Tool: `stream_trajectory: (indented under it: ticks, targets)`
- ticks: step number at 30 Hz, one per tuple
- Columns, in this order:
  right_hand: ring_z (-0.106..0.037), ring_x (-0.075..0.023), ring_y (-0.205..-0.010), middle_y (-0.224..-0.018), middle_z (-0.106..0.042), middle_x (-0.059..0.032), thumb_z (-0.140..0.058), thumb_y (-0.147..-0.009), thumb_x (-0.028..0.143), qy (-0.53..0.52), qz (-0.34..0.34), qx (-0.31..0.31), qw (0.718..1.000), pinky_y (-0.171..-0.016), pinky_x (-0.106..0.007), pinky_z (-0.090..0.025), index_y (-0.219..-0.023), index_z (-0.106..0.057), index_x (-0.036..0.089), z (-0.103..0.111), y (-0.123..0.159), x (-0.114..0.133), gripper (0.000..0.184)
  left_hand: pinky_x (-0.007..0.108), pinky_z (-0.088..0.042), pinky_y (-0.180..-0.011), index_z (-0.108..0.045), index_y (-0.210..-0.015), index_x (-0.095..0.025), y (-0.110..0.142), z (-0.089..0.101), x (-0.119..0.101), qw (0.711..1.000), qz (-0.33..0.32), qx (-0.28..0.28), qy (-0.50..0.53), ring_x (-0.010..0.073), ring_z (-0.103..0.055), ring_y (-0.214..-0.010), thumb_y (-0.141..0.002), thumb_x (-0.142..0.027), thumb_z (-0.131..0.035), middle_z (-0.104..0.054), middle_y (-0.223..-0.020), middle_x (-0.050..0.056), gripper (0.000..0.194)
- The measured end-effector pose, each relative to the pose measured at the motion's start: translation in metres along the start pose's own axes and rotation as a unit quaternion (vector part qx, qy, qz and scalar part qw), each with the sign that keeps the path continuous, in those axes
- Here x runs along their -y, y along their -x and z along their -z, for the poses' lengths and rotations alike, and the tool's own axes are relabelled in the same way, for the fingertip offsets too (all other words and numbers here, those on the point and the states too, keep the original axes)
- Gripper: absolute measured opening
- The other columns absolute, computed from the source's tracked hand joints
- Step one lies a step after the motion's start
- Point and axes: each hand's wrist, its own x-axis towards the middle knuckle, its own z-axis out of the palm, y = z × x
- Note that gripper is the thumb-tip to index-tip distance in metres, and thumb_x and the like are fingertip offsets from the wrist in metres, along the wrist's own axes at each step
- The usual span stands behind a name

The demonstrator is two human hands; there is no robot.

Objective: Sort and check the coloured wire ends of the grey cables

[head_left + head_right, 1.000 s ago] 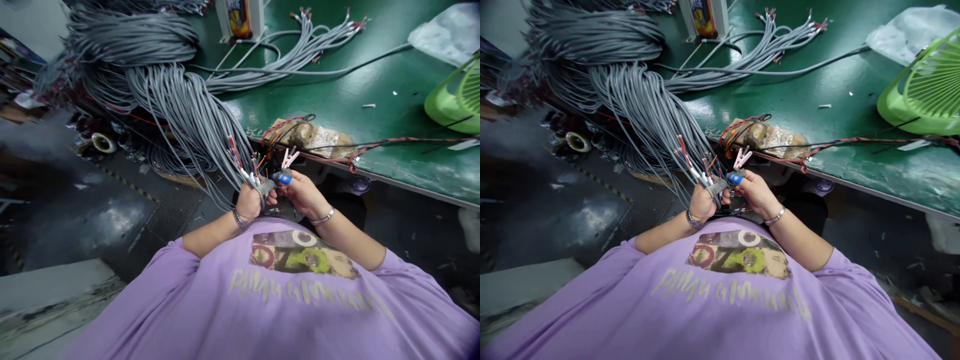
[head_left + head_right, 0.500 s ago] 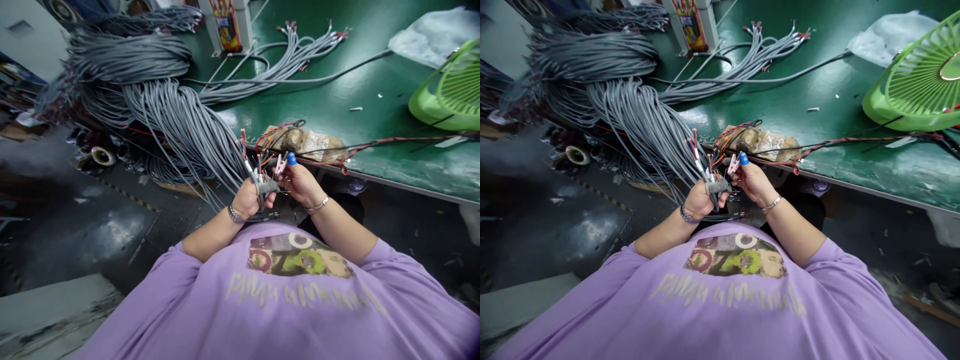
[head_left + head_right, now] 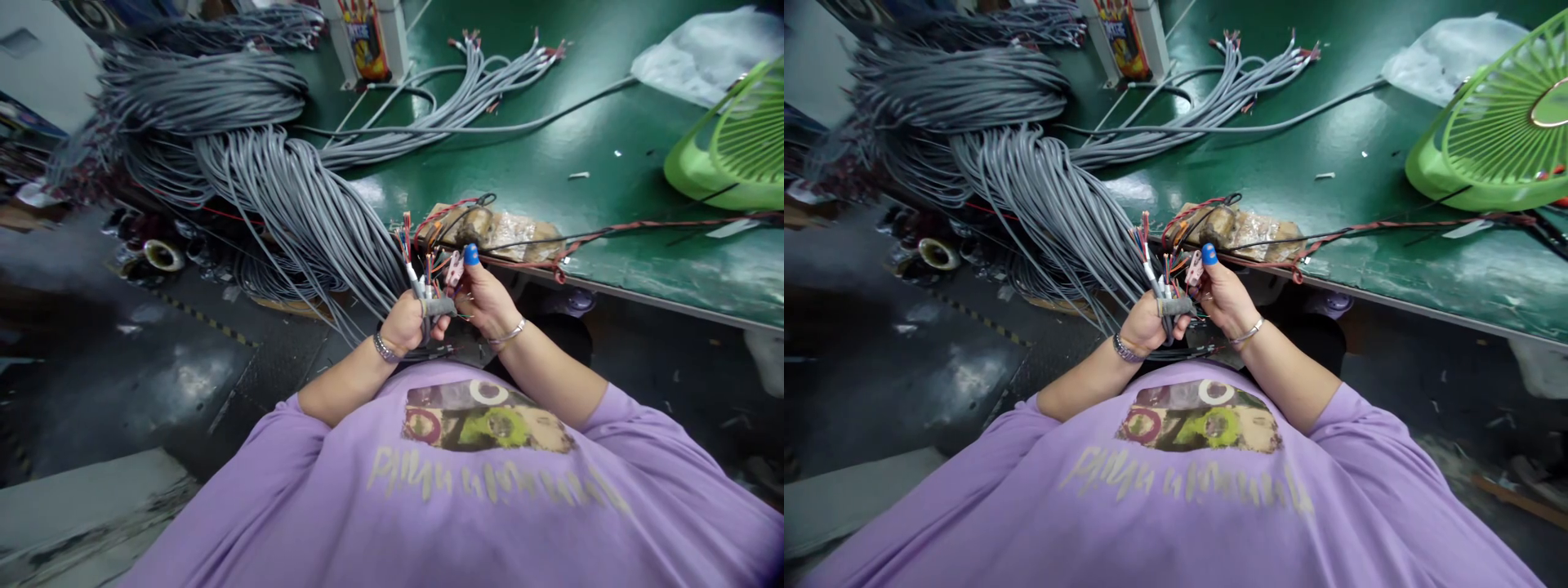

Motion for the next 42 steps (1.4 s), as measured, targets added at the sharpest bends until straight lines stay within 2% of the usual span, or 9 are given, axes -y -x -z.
stream_trajectory:
  ticks: [5,12,22,26,30,32,37,40,42]
  targets:
    - [-0.055,-0.0116,-0.06,-0.066,-0.065,0.0018,-0.078,-0.069,0.072,-0.018,0.011,-0.003,1.0,-0.06,-0.028,-0.046,-0.076,-0.065,0.019,-0.003,0.001,0.001,0.056,0.02,-0.038,-0.033,-0.057,-0.067,-0.016,-0.003,0.002,0.0,1.0,-0.008,0.008,0.006,0.0099,-0.048,-0.033,-0.051,-0.044,-0.087,-0.058,-0.044,-0.001,0.045]
    - [-0.063,-0.0174,-0.067,-0.066,-0.066,-0.001,-0.072,-0.069,0.08,0.006,0.006,0.014,1.0,-0.062,-0.03,-0.049,-0.079,-0.066,0.019,-0.008,0.004,0.003,0.062,0.021,-0.035,-0.033,-0.055,-0.067,-0.016,-0.008,0.0,-0.001,1.0,-0.006,0.003,-0.009,0.0097,-0.047,-0.032,-0.051,-0.043,-0.086,-0.057,-0.044,-0.001,0.044]
    - [-0.051,-0.0116,-0.056,-0.068,-0.063,0.0002,-0.06,-0.078,0.082,-0.012,-0.072,0.006,0.997,-0.053,-0.025,-0.041,-0.082,-0.065,0.02,0.003,0.009,0.012,0.062,0.02,-0.035,-0.032,-0.055,-0.068,-0.018,-0.002,0.001,-0.001,1.0,-0.019,-0.018,0.013,0.0096,-0.047,-0.034,-0.053,-0.047,-0.083,-0.056,-0.044,-0.002,0.043]
    - [-0.05,-0.0106,-0.056,-0.072,-0.065,-0.0009,-0.067,-0.078,0.076,-0.015,-0.086,0.023,0.996,-0.051,-0.023,-0.041,-0.085,-0.067,0.019,0.002,0.014,0.018,0.057,0.02,-0.037,-0.033,-0.056,-0.07,-0.018,0.008,0.0,0.001,0.999,-0.029,-0.026,0.013,0.0094,-0.047,-0.034,-0.055,-0.047,-0.082,-0.057,-0.046,-0.002,0.042]
    - [-0.05,-0.0077,-0.056,-0.071,-0.064,0.0017,-0.085,-0.07,0.055,-0.003,-0.068,0.026,0.997,-0.05,-0.02,-0.04,-0.083,-0.066,0.018,0.001,0.019,0.02,0.043,0.02,-0.04,-0.037,-0.056,-0.066,-0.017,0.019,-0.001,0.007,0.999,-0.031,-0.026,-0.006,0.0083,-0.049,-0.036,-0.058,-0.047,-0.082,-0.058,-0.048,-0.002,0.04]
    - [-0.049,-0.0066,-0.055,-0.072,-0.064,0.0023,-0.087,-0.069,0.048,0.003,-0.052,0.021,0.998,-0.049,-0.019,-0.039,-0.083,-0.066,0.018,0.001,0.02,0.019,0.039,0.02,-0.042,-0.038,-0.056,-0.067,-0.017,0.021,-0.001,0.01,0.998,-0.043,-0.036,0.004,0.0079,-0.049,-0.036,-0.06,-0.046,-0.081,-0.059,-0.049,-0.002,0.039]
    - [-0.046,-0.0065,-0.052,-0.069,-0.063,0.0028,-0.085,-0.069,0.058,0.01,-0.067,-0.019,0.998,-0.046,-0.019,-0.039,-0.082,-0.064,0.018,-0.002,0.02,0.018,0.046,0.02,-0.042,-0.038,-0.056,-0.067,-0.017,0.018,-0.004,0.012,0.995,-0.066,-0.062,0.037,0.0079,-0.05,-0.036,-0.062,-0.045,-0.082,-0.06,-0.05,-0.003,0.038]
    - [-0.046,-0.0062,-0.051,-0.064,-0.059,0.0041,-0.088,-0.065,0.058,0.024,-0.045,-0.03,0.998,-0.045,-0.019,-0.037,-0.076,-0.062,0.018,-0.003,0.018,0.018,0.049,0.019,-0.041,-0.038,-0.057,-0.067,-0.016,0.014,-0.006,0.01,0.994,-0.072,-0.073,0.046,0.0076,-0.05,-0.037,-0.062,-0.044,-0.081,-0.06,-0.05,-0.003,0.037]
    - [-0.048,-0.0069,-0.053,-0.064,-0.059,0.0038,-0.088,-0.067,0.058,0.027,-0.029,-0.021,0.999,-0.046,-0.02,-0.038,-0.078,-0.064,0.019,-0.002,0.016,0.017,0.047,0.019,-0.04,-0.039,-0.058,-0.068,-0.016,0.013,-0.006,0.01,0.993,-0.071,-0.078,0.049,0.0076,-0.051,-0.038,-0.062,-0.045,-0.081,-0.06,-0.051,-0.002,0.037]
